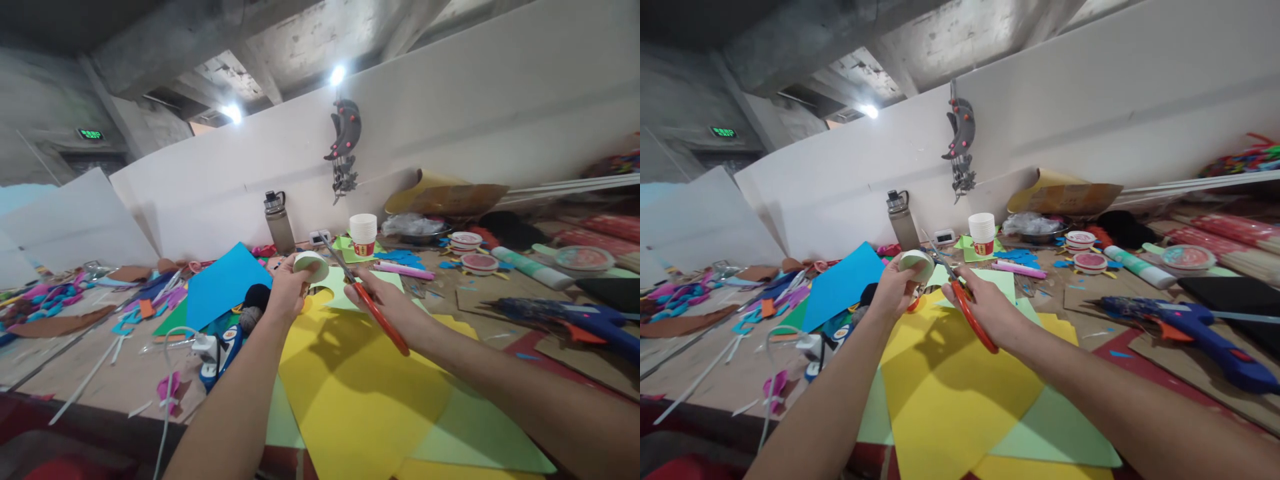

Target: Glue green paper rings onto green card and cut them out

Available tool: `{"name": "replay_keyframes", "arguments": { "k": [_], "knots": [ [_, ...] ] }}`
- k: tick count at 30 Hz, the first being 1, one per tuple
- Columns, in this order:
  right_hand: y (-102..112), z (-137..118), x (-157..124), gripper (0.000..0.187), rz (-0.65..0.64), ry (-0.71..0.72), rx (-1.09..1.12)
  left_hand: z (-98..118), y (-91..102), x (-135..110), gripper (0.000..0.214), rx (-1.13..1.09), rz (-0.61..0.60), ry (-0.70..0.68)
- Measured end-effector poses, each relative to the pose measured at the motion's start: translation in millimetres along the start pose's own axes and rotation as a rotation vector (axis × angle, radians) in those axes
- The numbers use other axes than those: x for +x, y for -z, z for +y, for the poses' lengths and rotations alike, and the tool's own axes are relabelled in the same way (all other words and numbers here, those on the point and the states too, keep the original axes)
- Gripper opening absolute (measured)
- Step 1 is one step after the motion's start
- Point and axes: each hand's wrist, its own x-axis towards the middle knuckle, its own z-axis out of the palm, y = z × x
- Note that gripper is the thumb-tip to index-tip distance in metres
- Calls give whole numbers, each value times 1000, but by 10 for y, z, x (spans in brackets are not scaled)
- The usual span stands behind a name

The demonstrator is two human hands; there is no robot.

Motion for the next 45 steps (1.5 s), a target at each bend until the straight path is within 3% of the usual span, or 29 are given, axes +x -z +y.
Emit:
{"name": "replay_keyframes", "arguments": {
  "k": [9, 18, 27, 37, 45],
  "knots": [
    [31, -76, -7, 39, -3, 9, -103, 38, -51, -55, 30, 33, -67, -9],
    [41, -52, -1, 37, -44, 39, -123, 9, 41, -17, 28, 298, -123, -136],
    [61, -44, 10, 33, -85, 17, -125, 84, 50, 7, 25, 61, -27, -86],
    [116, -37, 29, 39, -114, 68, -88, 58, 123, 20, 26, 266, -172, -106],
    [125, 73, 72, 24, -101, 105, -133, 127, 178, 19, 32, 367, -278, -66]
  ]
}}
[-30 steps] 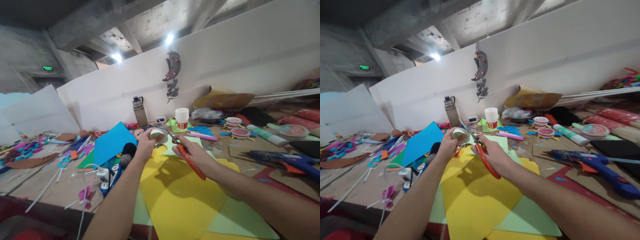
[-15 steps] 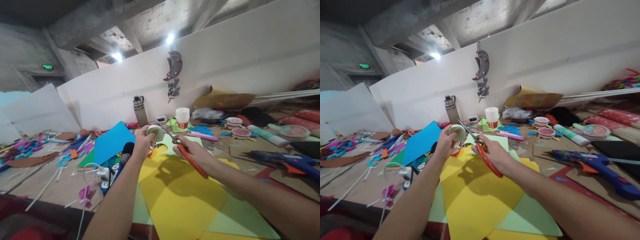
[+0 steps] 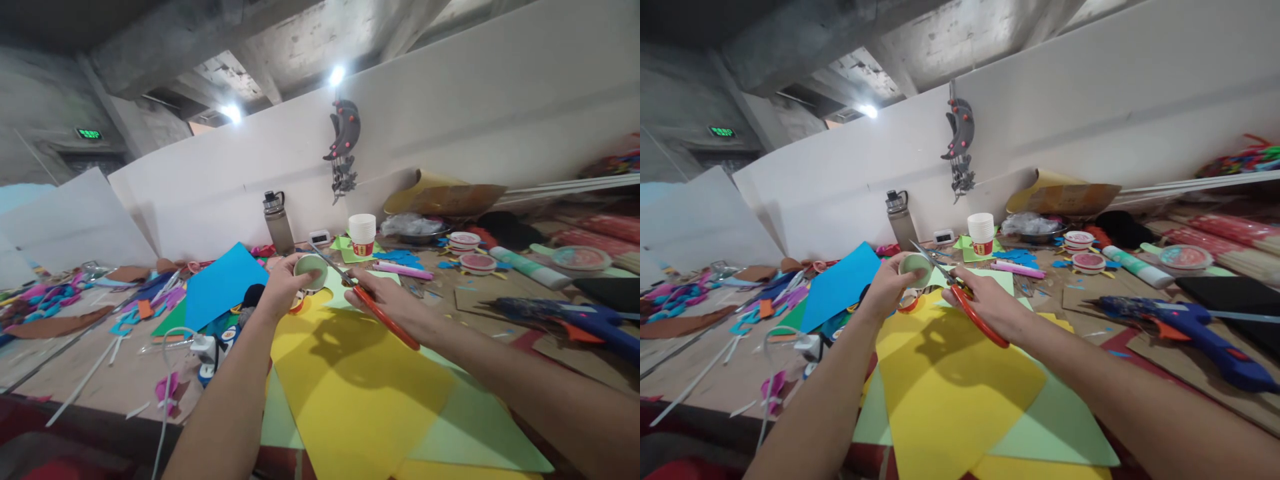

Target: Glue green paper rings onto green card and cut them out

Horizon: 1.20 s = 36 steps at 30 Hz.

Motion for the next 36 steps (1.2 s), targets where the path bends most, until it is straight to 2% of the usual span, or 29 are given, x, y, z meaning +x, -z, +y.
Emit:
{"name": "replay_keyframes", "arguments": {
  "k": [13, 23, 27, 31, 36],
  "knots": [
    [58, 8, 16, 29, -61, 6, -32, 14, 46, -10, 22, 17, -138, 67],
    [87, -17, 4, 29, -83, 17, -65, 15, 97, -16, 26, 1, -97, 120],
    [39, 17, 17, 26, -13, 14, -52, 9, 41, -15, 29, -97, -111, 145],
    [-2, 35, 33, 34, 96, -64, -33, -28, -85, -24, 35, -255, -7, 248],
    [-9, 22, 38, 45, 92, -57, -92, -23, -180, -53, 35, -399, -32, 362]
  ]
}}
